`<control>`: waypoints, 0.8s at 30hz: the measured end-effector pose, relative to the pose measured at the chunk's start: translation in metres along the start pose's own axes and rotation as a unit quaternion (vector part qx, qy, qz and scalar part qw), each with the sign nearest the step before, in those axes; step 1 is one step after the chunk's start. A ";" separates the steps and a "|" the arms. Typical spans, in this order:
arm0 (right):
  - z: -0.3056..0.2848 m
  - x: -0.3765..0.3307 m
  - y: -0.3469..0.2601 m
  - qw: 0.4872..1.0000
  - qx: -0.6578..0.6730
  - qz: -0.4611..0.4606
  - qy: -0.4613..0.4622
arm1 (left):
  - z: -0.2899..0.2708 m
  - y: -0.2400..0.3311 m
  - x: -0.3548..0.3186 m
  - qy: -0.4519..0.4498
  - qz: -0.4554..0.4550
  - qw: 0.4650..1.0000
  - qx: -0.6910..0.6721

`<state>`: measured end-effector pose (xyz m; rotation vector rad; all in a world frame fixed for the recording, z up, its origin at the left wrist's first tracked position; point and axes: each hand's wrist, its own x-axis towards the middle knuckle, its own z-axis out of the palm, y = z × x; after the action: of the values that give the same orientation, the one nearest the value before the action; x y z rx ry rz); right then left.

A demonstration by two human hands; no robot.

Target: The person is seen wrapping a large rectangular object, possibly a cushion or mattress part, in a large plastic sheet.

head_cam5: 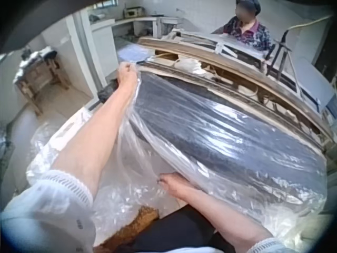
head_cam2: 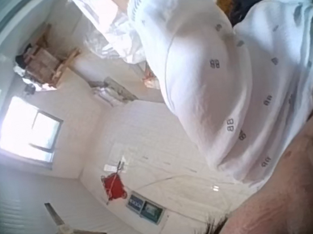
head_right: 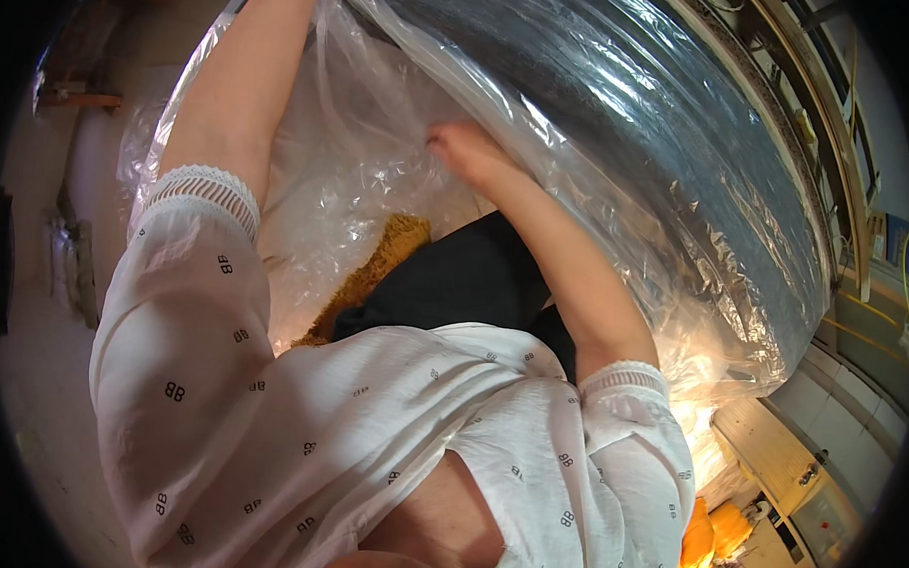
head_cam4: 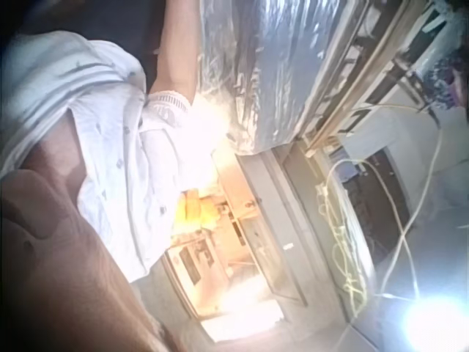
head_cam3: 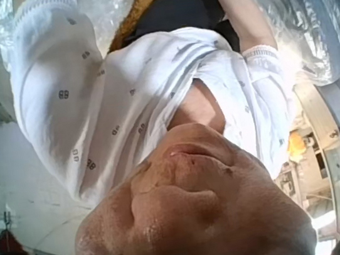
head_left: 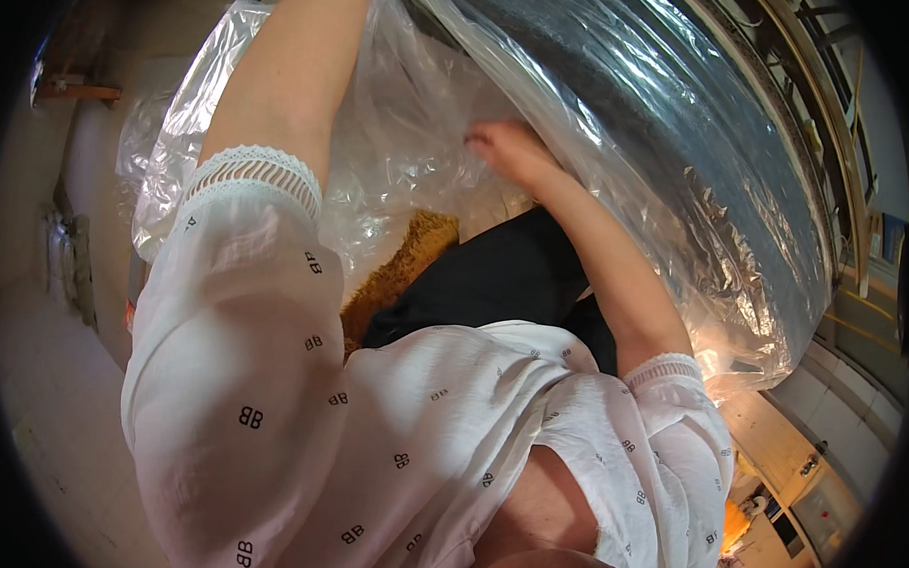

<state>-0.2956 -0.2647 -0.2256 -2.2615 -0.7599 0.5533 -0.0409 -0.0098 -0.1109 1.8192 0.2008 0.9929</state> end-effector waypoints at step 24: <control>0.006 0.018 -0.043 0.998 -0.029 0.039 0.035 | -0.031 0.015 0.027 -0.224 -0.296 0.898 -0.235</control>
<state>-0.3014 -0.2244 -0.2023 -2.3592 -0.6641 0.4921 -0.0494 0.0193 -0.0791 1.3566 0.1904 0.1522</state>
